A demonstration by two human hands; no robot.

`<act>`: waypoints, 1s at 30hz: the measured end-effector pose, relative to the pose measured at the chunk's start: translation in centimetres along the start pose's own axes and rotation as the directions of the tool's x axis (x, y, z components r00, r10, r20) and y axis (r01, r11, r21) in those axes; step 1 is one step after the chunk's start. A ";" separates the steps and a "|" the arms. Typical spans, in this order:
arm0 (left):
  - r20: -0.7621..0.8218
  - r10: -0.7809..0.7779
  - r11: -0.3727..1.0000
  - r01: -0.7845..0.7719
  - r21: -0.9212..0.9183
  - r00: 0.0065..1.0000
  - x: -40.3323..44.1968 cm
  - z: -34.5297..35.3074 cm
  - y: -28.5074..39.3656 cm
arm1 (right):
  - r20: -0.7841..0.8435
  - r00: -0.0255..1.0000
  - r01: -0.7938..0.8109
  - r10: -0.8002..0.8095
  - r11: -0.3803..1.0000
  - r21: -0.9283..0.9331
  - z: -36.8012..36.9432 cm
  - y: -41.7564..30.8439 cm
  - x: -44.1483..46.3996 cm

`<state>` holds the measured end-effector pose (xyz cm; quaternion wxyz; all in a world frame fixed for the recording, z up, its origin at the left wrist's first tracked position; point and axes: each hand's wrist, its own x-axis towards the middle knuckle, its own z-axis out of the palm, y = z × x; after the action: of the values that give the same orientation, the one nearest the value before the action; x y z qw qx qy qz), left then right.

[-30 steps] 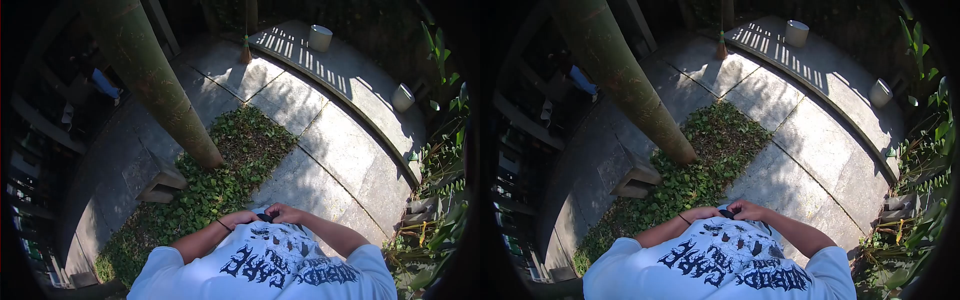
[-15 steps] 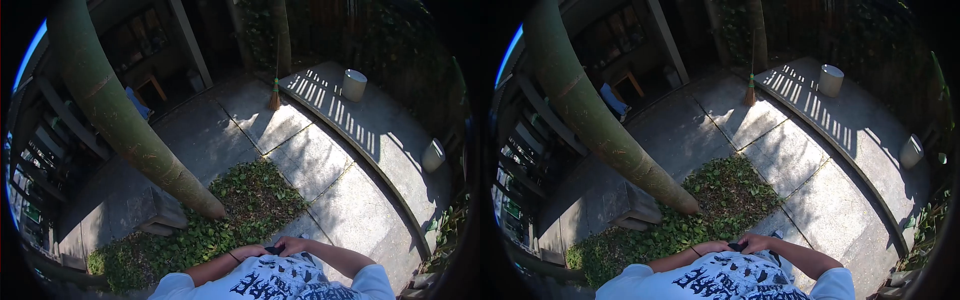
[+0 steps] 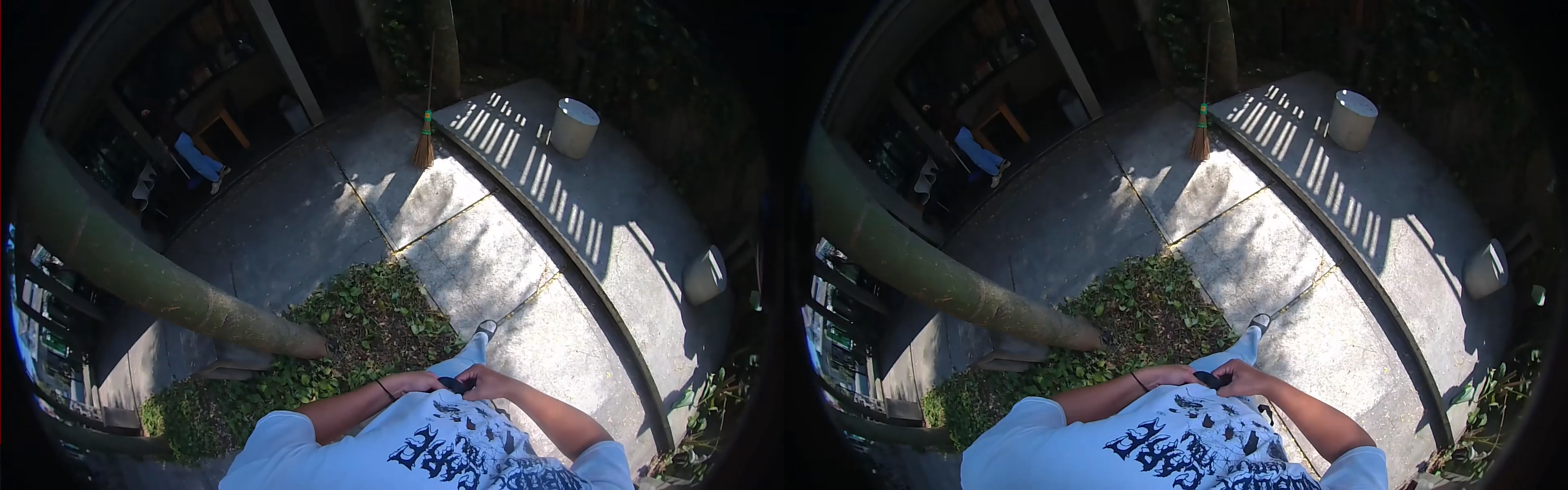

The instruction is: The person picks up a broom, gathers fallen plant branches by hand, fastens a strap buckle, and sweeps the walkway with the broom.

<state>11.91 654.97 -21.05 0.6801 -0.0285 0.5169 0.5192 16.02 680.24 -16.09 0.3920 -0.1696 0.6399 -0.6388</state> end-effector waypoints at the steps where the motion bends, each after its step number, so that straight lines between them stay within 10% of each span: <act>1: 0.007 -0.010 1.000 0.010 0.009 1.000 1.1 -0.2 2.2 | -0.013 1.000 0.002 -0.001 1.000 0.007 -2.2 -0.1 -0.1; 21: -0.121 0.119 0.949 -0.149 -0.277 0.985 14.7 -9.1 37.5 | 0.300 0.946 -0.088 0.121 0.989 -0.121 -46.2 -10.9 11.5; 30: -0.336 0.349 0.929 -0.369 0.006 0.875 19.5 -13.8 55.7 | 0.491 0.859 -0.110 0.144 0.989 -0.099 -67.4 -15.6 18.6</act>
<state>-39.81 685.77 -13.97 0.4741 -0.0387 0.6047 0.6388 -48.64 711.05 -14.84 0.5784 -0.2986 0.5487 -0.5245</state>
